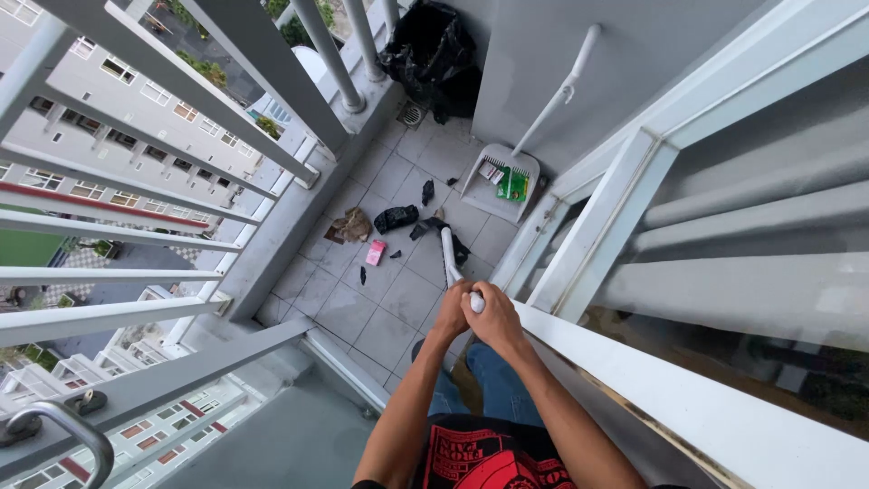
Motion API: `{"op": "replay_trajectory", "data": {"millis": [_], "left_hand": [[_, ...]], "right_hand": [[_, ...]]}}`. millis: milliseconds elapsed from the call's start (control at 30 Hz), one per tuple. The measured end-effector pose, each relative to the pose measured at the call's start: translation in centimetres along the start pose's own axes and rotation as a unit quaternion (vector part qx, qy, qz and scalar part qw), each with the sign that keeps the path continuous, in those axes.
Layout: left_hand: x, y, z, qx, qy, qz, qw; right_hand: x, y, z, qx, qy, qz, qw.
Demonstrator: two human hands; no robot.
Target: Cleaning the balcony floor and glass using a brush and dustpan.
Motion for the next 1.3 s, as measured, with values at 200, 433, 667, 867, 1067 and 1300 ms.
{"op": "replay_trajectory", "data": {"millis": [200,433,667,867,1067,1300], "left_hand": [[-1.7,-0.7,0.5,0.011,0.039,-0.054,0.998],[-3.6,-0.1,-1.3,-0.086,0.116,-0.149,0.978],[-4.3,-0.5,-2.8,-0.111,0.135,-0.223,0.959],[-5.1,0.2,-2.0,-0.129,0.147,-0.239,0.951],[-5.2,0.5,-1.2,-0.107,0.124,-0.217,0.962],[-6.0,1.5,-2.4,-0.084,0.166,-0.235,0.954]], "right_hand": [[-1.3,-0.9,-0.6,0.010,0.044,-0.004,0.999],[-0.8,-0.8,-0.8,-0.027,0.140,0.014,0.990],[-0.4,1.8,-0.1,-0.078,0.122,0.090,0.985],[-0.5,0.6,0.0,-0.099,0.130,0.114,0.980],[-0.7,0.1,0.5,-0.080,0.196,0.067,0.975],[-1.9,-0.1,2.3,-0.074,0.201,0.075,0.974]]}}
Point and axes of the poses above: each hand's wrist, its own x-axis away from the middle knuckle, its own y-axis out of the palm, z = x × y, the point moved 5 cm from there along -x, towards the middle knuckle
